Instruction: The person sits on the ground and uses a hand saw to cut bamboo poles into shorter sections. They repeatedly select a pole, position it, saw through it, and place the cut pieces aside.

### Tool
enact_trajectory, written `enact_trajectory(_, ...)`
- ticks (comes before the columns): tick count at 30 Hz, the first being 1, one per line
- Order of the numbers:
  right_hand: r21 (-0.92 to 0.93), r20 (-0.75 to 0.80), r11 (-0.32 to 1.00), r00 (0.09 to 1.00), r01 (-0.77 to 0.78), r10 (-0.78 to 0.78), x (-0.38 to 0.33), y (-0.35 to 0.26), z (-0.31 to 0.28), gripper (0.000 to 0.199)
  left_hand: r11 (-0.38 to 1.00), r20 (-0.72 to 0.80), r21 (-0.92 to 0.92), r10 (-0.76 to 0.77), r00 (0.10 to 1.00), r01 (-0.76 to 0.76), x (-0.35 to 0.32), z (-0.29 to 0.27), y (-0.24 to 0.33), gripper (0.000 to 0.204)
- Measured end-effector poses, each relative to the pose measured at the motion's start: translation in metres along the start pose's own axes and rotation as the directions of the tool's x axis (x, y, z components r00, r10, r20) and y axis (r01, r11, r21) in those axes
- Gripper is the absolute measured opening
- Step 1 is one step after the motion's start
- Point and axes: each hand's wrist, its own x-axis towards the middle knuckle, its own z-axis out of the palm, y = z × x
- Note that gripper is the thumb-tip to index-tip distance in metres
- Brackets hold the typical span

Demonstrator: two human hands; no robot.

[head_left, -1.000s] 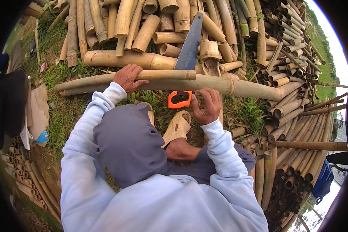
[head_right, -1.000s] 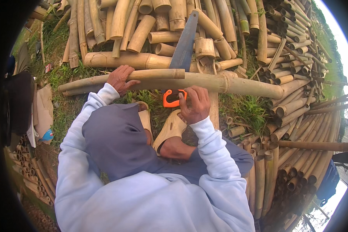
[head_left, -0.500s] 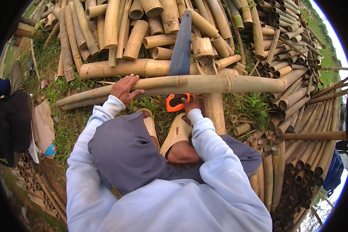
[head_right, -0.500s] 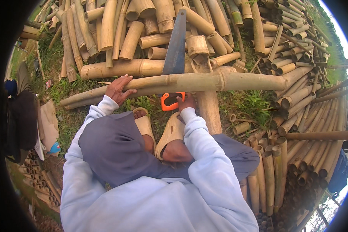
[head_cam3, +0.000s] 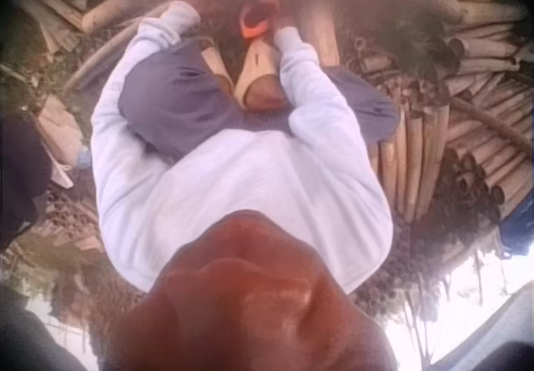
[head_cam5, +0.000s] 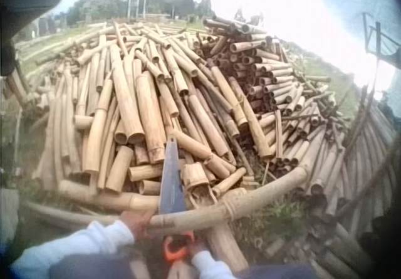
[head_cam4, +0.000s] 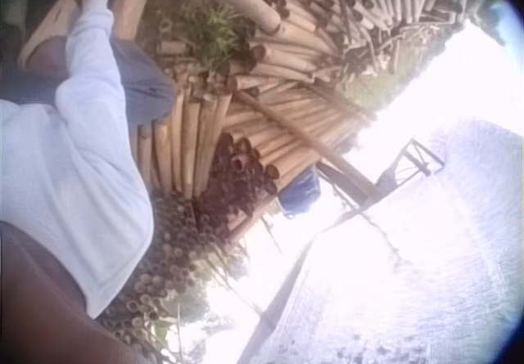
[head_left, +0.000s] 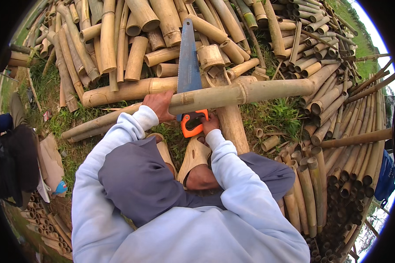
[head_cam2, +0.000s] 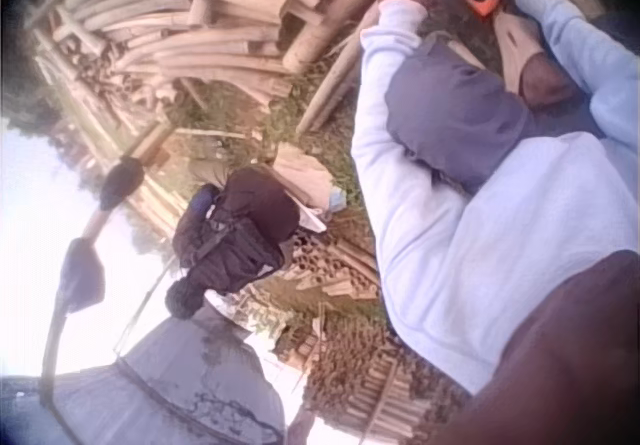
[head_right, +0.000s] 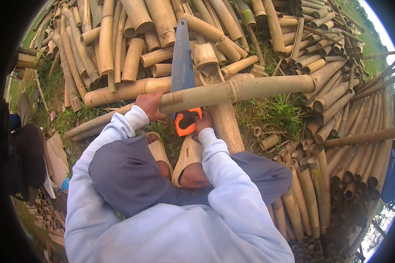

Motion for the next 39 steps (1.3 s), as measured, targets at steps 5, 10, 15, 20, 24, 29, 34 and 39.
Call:
enact_trajectory(5,0.155,0.067,0.988,0.998,-0.021,0.011,-0.015,-0.018,0.0,0.037,0.999,-0.039,-0.032,0.039,0.998,-0.04,0.001,0.005,-0.014,0.063)
enact_trajectory(10,0.14,-0.04,0.973,0.983,0.183,-0.179,-0.056,-0.045,-0.011,0.03,0.997,-0.025,-0.055,0.048,0.999,-0.049,-0.014,-0.012,-0.013,0.067)
enact_trajectory(15,0.092,-0.133,0.98,0.978,0.175,-0.163,-0.101,-0.089,-0.038,0.026,0.984,-0.238,-0.082,0.135,0.962,-0.158,-0.036,-0.045,-0.017,0.068)
enact_trajectory(20,0.384,-0.296,0.896,0.949,0.224,-0.111,-0.133,-0.133,-0.085,0.015,0.986,-0.356,-0.067,0.12,0.927,-0.154,-0.041,-0.074,-0.024,0.066)
enact_trajectory(24,0.459,-0.573,0.772,0.811,0.44,-0.121,-0.163,-0.149,-0.145,0.017,0.992,-0.347,-0.063,0.082,0.934,-0.111,-0.028,-0.078,-0.027,0.064)
enact_trajectory(29,0.279,-0.818,0.755,0.559,0.594,-0.137,-0.2,-0.146,-0.218,0.021,0.998,-0.222,-0.059,0.009,0.975,-0.022,0.007,-0.056,-0.036,0.065)
enact_trajectory(34,0.005,-0.816,0.717,0.418,0.697,-0.4,-0.251,-0.17,-0.252,0.02,0.999,-0.109,0.047,0.008,0.994,-0.003,0.04,0.004,-0.047,0.071)
enact_trajectory(39,-0.124,-0.632,0.675,0.466,0.727,-0.619,-0.259,-0.185,-0.243,0.02,0.997,-0.048,0.064,-0.034,0.998,0.037,0.053,0.0,-0.047,0.067)
